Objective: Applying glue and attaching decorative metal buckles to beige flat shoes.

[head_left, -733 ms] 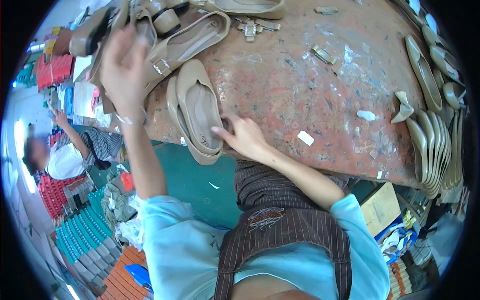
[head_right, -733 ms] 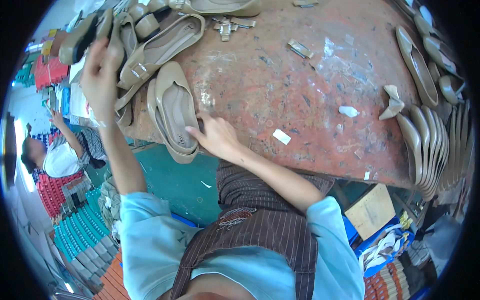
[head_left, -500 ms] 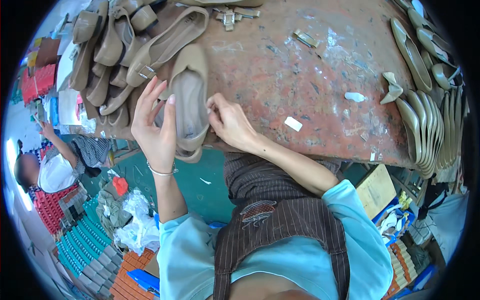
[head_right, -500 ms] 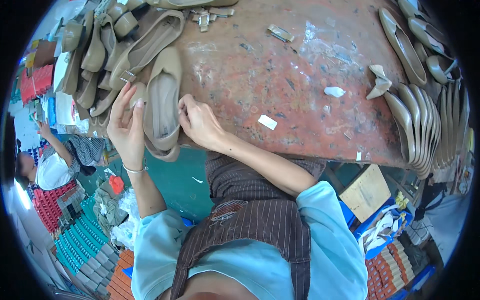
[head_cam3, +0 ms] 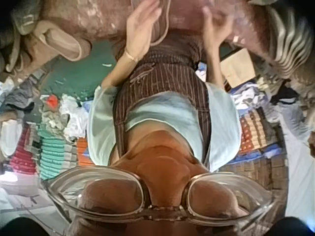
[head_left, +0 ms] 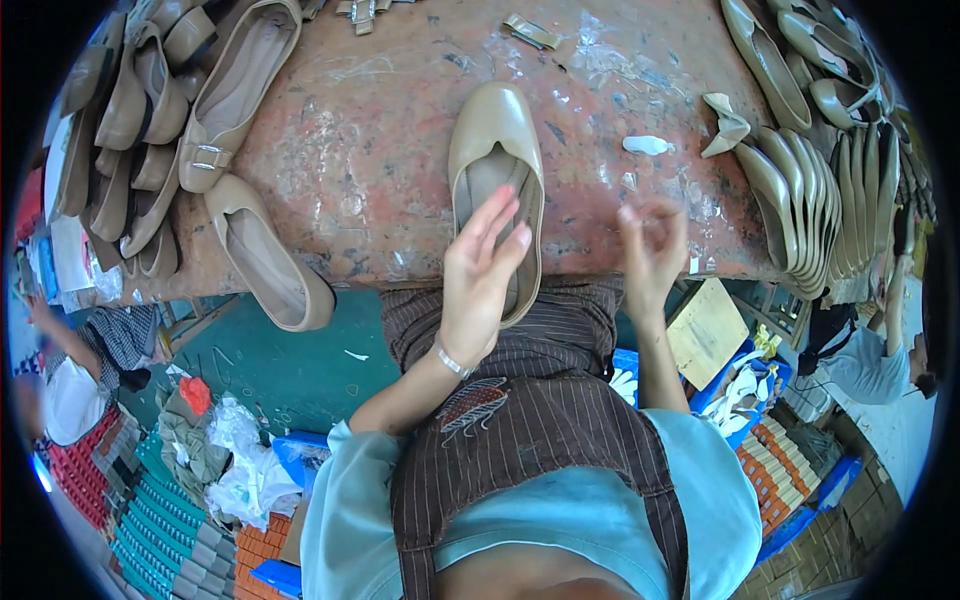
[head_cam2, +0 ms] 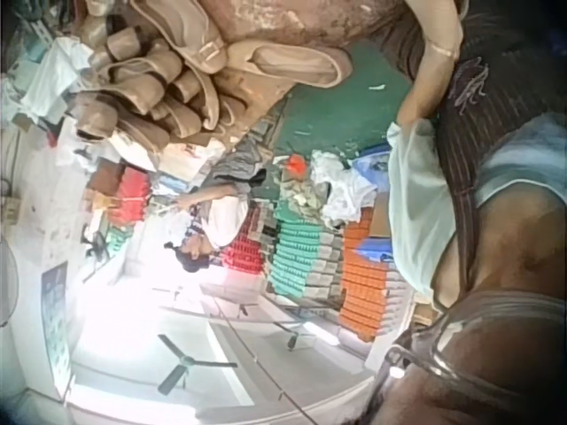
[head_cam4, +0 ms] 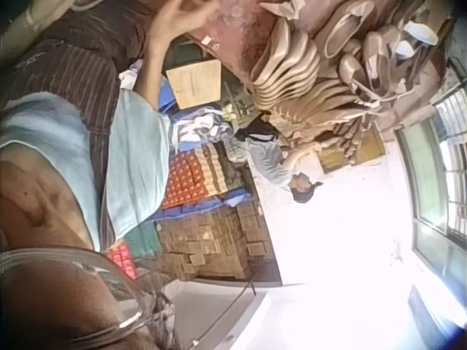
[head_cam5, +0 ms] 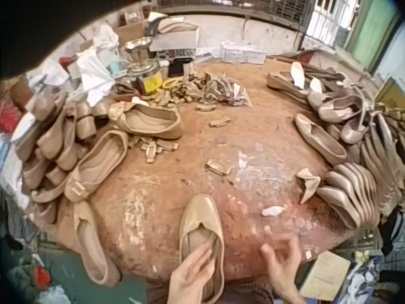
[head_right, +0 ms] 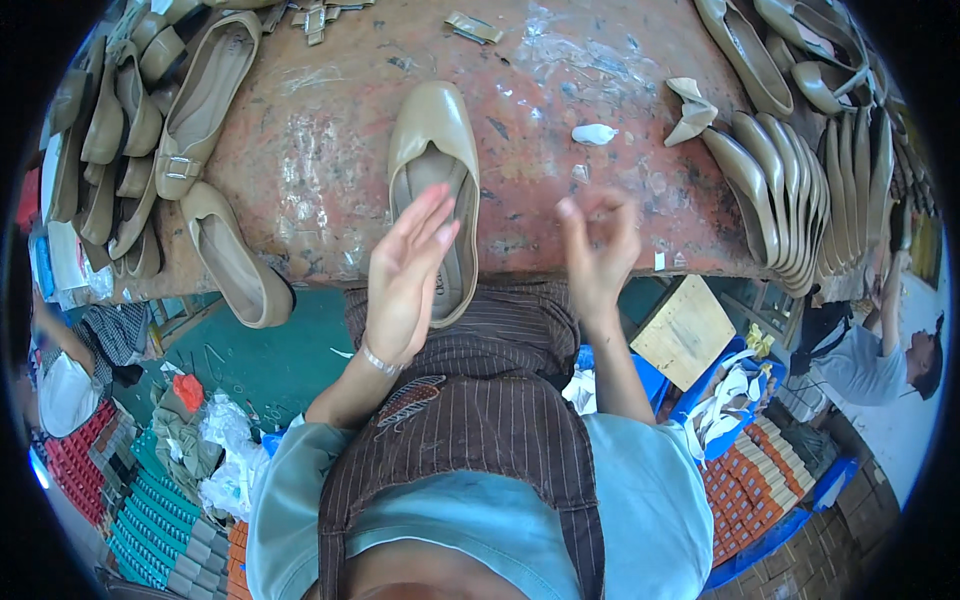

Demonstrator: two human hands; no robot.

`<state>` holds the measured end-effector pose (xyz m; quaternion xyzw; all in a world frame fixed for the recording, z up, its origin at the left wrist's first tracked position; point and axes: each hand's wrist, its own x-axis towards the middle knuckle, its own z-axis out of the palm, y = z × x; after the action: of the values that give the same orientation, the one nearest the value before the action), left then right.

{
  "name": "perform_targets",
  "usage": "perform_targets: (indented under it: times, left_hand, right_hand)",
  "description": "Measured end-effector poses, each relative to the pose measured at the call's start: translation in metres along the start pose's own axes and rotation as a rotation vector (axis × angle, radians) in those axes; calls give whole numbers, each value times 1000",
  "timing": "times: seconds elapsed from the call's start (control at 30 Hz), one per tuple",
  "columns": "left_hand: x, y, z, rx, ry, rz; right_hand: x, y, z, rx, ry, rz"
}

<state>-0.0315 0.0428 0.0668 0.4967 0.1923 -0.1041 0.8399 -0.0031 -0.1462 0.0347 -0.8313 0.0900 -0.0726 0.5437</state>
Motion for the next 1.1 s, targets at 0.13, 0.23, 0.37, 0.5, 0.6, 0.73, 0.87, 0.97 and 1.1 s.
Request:
perform_targets:
  times: [0.13,0.23,0.37,0.5,0.6,0.73,0.87,0.97,1.1]
  left_hand:
    - [53,-22,15,-631,185,-7]
    - [86,-31,6,-855,146,58]
    - [97,-32,-1,-991,24,33]
    - [86,-55,-29,-1018,-498,214]
    - [31,-25,-13,-821,-43,-37]
    - [22,-39,-26,-799,-52,2]
    - [21,-43,-24,-769,-50,40]
    - [22,-40,-21,-763,-26,29]
    - [21,-40,-20,-747,-13,36]
  right_hand:
    - [54,33,0,-94,104,-118]
    - [75,34,5,-255,63,-224]
    - [79,36,11,-92,18,-141]
    - [61,13,13,225,-84,-28]
    - [37,-9,18,84,-276,-170]
    - [24,-26,31,-164,-425,-418]
    - [21,-21,42,-230,-438,-537]
    - [23,-22,44,-293,-437,-584]
    - [24,-28,46,-364,-446,-616]
